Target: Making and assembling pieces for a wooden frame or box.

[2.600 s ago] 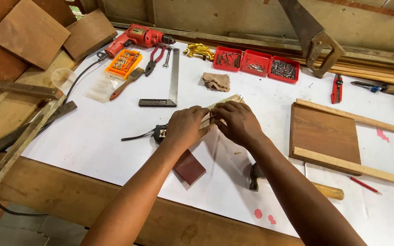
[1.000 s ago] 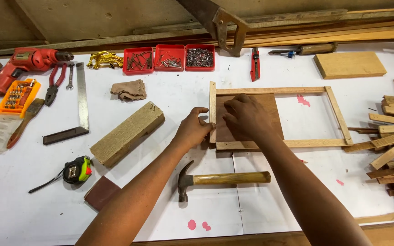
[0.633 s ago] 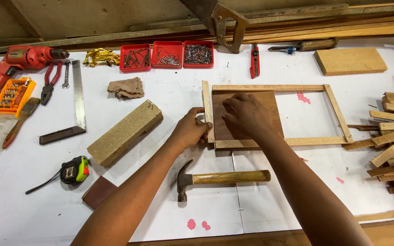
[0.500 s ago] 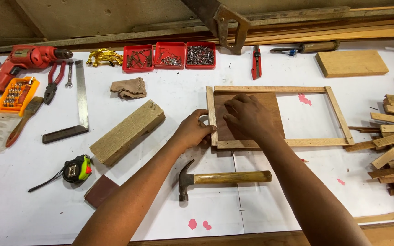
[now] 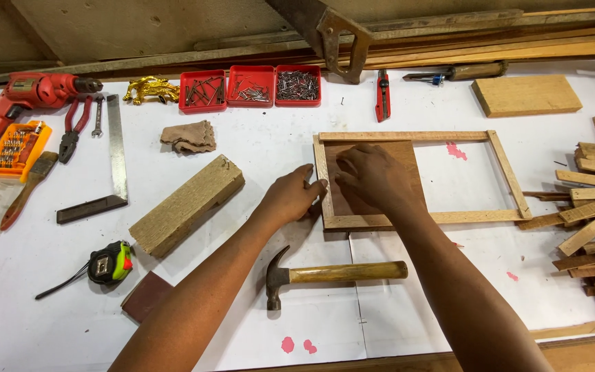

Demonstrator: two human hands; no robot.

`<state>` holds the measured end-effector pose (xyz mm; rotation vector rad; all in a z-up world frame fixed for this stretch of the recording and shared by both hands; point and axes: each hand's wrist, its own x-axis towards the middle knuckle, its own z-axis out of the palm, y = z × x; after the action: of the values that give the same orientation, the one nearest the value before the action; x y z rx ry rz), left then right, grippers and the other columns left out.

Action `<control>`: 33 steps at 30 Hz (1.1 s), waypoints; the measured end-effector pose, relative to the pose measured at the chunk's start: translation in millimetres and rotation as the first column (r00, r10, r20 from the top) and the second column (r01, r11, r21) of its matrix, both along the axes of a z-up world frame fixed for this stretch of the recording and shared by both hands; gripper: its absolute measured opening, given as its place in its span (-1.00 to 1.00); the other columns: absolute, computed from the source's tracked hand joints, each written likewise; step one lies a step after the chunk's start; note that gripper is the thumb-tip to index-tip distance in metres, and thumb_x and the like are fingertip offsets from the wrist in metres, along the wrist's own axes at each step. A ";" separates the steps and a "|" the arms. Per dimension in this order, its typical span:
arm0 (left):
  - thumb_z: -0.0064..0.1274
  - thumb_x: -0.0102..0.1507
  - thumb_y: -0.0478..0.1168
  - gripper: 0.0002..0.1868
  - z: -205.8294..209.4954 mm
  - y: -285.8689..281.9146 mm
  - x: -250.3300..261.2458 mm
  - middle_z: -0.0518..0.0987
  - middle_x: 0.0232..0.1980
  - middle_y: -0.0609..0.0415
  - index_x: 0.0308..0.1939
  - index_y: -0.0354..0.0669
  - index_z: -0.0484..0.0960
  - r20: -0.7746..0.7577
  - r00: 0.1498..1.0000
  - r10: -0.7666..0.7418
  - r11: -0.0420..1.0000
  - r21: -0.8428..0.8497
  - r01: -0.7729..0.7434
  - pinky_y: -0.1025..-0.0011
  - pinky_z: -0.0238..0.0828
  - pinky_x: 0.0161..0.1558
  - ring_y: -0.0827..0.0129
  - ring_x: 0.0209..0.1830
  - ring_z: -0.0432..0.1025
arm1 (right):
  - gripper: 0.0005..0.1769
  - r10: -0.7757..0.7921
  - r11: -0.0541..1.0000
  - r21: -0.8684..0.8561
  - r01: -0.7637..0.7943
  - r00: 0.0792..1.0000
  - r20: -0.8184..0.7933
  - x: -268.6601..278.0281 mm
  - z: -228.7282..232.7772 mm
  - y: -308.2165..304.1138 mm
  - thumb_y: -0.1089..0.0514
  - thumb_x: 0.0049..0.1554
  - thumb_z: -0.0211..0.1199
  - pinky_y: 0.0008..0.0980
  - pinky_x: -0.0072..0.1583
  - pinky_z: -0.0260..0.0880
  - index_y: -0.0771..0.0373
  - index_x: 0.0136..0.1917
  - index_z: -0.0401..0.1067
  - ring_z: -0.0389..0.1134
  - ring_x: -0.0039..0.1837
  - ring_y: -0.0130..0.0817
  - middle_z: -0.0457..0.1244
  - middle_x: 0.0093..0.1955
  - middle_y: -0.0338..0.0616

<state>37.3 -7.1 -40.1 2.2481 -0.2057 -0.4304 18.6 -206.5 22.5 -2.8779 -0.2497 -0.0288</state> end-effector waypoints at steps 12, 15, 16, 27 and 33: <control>0.19 0.23 -0.05 -0.46 -11.6 -18.9 71.5 0.71 -0.06 -0.07 0.27 -0.09 0.59 0.203 0.961 0.187 0.975 -0.159 -0.156 0.29 0.56 -0.05 0.22 -0.14 0.63 | -0.64 -0.030 0.999 -0.010 0.035 0.958 0.283 57.3 -29.1 3.0 -0.07 0.20 0.28 -0.17 0.05 0.46 -0.05 0.25 0.55 0.32 0.13 -0.12 0.37 0.19 -0.24; 0.14 0.23 -0.08 -0.46 -1.7 -19.8 67.2 0.72 -0.14 -0.04 0.31 0.00 0.56 0.102 0.976 0.191 0.972 -0.156 -0.174 0.32 0.57 -0.16 0.26 -0.27 0.63 | -0.72 -0.051 0.999 0.020 0.047 0.965 0.256 52.2 -23.9 4.4 -0.07 0.23 0.27 -0.17 0.08 0.45 -0.08 0.18 0.61 0.31 0.15 -0.15 0.40 0.12 -0.29; 0.14 0.23 -0.08 -0.46 0.7 -19.5 66.2 0.72 -0.14 -0.04 0.31 0.00 0.56 0.099 0.976 0.193 0.972 -0.156 -0.177 0.32 0.57 -0.16 0.26 -0.27 0.63 | -0.72 -0.048 0.999 0.020 0.045 0.966 0.254 51.7 -23.1 5.1 -0.07 0.23 0.27 -0.17 0.08 0.45 -0.08 0.18 0.61 0.31 0.15 -0.15 0.40 0.12 -0.29; 0.08 0.27 -0.13 -0.45 5.5 -19.7 72.4 0.71 -0.13 0.03 0.38 0.10 0.49 -0.047 0.989 0.139 0.979 -0.144 -0.144 0.35 0.57 -0.15 0.35 -0.28 0.63 | -0.75 -0.080 0.997 0.006 0.080 0.970 0.228 48.2 -15.1 6.8 -0.06 0.24 0.26 -0.18 0.03 0.45 -0.07 0.15 0.61 0.30 0.14 -0.18 0.39 0.08 -0.23; 0.12 0.26 -0.14 -0.44 2.2 -18.3 73.7 0.72 -0.11 0.02 0.38 0.10 0.49 -0.024 0.991 0.132 0.978 -0.161 -0.134 0.34 0.55 -0.11 0.35 -0.23 0.62 | -0.73 -0.067 0.998 0.012 0.066 0.971 0.231 50.2 -19.6 8.4 -0.08 0.23 0.26 -0.16 0.04 0.45 -0.08 0.17 0.61 0.28 0.15 -0.15 0.39 0.08 -0.23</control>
<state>110.9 -25.3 -37.8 2.0836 -0.0793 -0.3440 68.8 -198.2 2.9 -2.8757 -0.1957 -0.3786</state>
